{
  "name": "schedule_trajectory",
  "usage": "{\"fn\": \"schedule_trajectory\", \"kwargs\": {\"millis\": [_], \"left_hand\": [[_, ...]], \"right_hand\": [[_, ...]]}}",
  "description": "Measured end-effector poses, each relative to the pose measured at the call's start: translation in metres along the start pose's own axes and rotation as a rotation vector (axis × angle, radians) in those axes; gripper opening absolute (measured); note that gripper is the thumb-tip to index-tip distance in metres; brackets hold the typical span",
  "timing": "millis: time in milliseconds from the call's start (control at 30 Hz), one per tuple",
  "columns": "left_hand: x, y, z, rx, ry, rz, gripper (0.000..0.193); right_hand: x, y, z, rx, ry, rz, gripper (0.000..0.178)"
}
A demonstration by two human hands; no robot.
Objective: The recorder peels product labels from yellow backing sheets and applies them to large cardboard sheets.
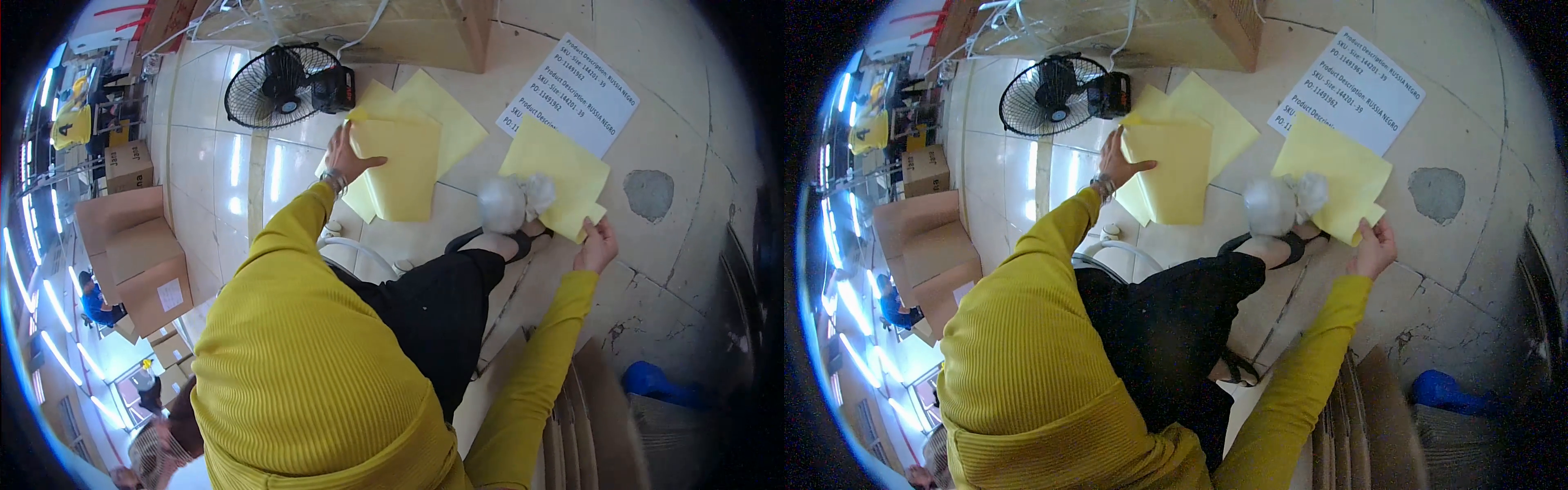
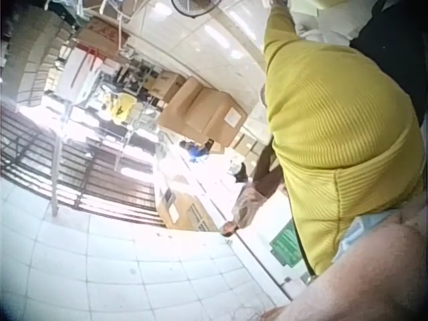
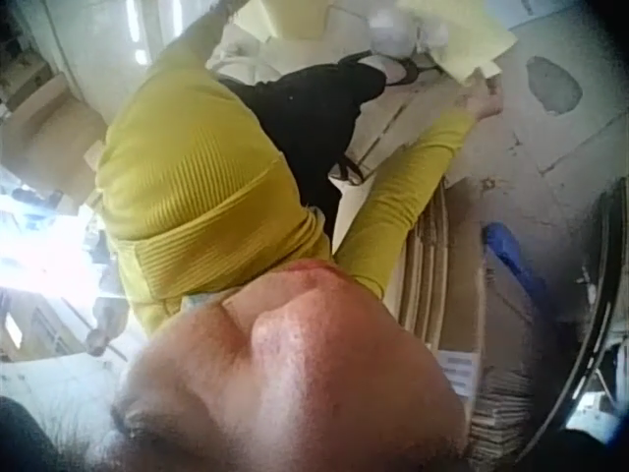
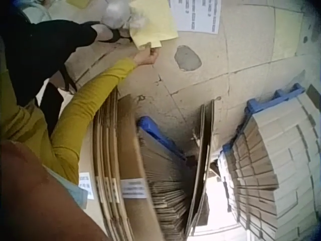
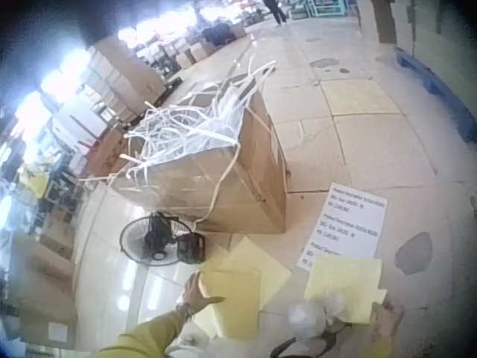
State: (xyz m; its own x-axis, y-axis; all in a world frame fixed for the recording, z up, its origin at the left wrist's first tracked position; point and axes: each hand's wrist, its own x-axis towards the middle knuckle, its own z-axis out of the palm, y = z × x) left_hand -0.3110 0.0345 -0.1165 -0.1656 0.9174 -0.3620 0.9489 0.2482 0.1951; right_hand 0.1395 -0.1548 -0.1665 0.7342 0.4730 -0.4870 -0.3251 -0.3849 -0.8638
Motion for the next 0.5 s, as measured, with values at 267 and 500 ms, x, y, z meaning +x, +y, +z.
{"fn": "schedule_trajectory", "kwargs": {"millis": [267, 500], "left_hand": [[0.025, 0.015, -0.004, 0.489, -0.322, 0.518, 0.059], [-0.055, 0.060, -0.048, 0.093, 0.226, 1.100, 0.014]], "right_hand": [[-0.033, -0.118, -0.034, -0.408, 0.433, -0.862, 0.018], [-0.089, -0.173, -0.067, -0.190, 0.677, -1.028, 0.020]]}}
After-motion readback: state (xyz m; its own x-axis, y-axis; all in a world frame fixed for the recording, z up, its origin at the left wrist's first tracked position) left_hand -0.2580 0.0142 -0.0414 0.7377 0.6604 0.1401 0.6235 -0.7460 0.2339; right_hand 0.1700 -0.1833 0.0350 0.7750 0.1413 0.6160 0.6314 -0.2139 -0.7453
